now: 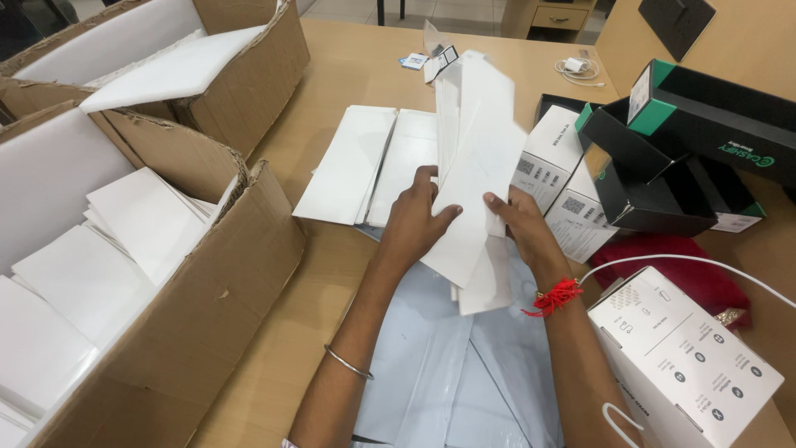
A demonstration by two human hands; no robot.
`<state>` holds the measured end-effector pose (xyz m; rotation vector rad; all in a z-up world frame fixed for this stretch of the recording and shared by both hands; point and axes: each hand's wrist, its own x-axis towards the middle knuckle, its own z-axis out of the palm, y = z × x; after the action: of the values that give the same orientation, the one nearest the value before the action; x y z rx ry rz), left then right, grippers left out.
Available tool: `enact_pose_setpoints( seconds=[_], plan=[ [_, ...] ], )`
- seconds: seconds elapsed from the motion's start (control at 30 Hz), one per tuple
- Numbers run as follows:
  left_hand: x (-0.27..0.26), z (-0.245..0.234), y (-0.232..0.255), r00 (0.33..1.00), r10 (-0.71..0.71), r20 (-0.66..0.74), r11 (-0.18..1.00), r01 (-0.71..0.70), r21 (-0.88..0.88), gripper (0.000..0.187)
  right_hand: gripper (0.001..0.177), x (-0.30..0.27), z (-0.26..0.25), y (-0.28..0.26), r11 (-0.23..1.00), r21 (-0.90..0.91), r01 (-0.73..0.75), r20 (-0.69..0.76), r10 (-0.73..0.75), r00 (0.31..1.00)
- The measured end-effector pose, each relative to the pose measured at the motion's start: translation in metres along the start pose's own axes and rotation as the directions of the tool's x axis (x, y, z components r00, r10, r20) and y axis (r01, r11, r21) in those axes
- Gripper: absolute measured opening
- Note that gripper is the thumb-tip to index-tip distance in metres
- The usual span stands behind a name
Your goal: The person takes white rectangular items from one stack and places them into cardboard boxes, organizing them into neat rows.
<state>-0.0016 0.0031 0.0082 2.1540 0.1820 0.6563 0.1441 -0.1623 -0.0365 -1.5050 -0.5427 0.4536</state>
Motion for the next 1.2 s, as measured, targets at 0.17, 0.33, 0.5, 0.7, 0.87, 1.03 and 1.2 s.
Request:
enact_pose_setpoints(
  seconds=[0.17,0.33,0.5,0.7,0.87,1.03,1.2],
  plan=[
    [-0.008,-0.024,0.030,0.994,0.090,0.067,0.996,-0.091,0.006,0.063,0.052,-0.017,0.003,-0.035,0.982,0.098,0.161,-0.038,-0.158,0.987],
    [-0.009,-0.016,0.031,0.967,0.247,-0.062,0.965,-0.251,-0.080,0.054,0.061,-0.029,0.024,-0.048,0.922,0.186,0.338,0.102,-0.361,0.927],
    [-0.009,-0.016,0.039,0.958,0.185,-0.218,0.870,-0.262,-0.417,0.041,0.060,-0.037,0.029,-0.057,0.943,0.142,0.301,0.159,-0.321,0.934],
    [-0.013,-0.018,0.047,0.953,0.195,-0.232,0.824,-0.287,-0.488,0.038,0.063,-0.047,0.031,-0.069,0.942,0.149,0.300,0.205,-0.326,0.923],
    [-0.016,-0.019,0.053,0.965,0.173,-0.195,0.815,-0.252,-0.522,0.035,0.061,-0.052,0.031,-0.072,0.944,0.132,0.304,0.211,-0.326,0.921],
    [-0.020,-0.016,0.059,0.963,0.188,-0.195,0.814,-0.264,-0.518,0.034,0.052,-0.048,0.031,-0.065,0.943,0.097,0.319,0.156,-0.331,0.931],
    [-0.022,-0.011,0.062,0.956,0.194,-0.220,0.828,-0.280,-0.486,0.033,0.057,-0.048,0.033,-0.062,0.933,0.134,0.334,0.143,-0.351,0.925]
  ],
)
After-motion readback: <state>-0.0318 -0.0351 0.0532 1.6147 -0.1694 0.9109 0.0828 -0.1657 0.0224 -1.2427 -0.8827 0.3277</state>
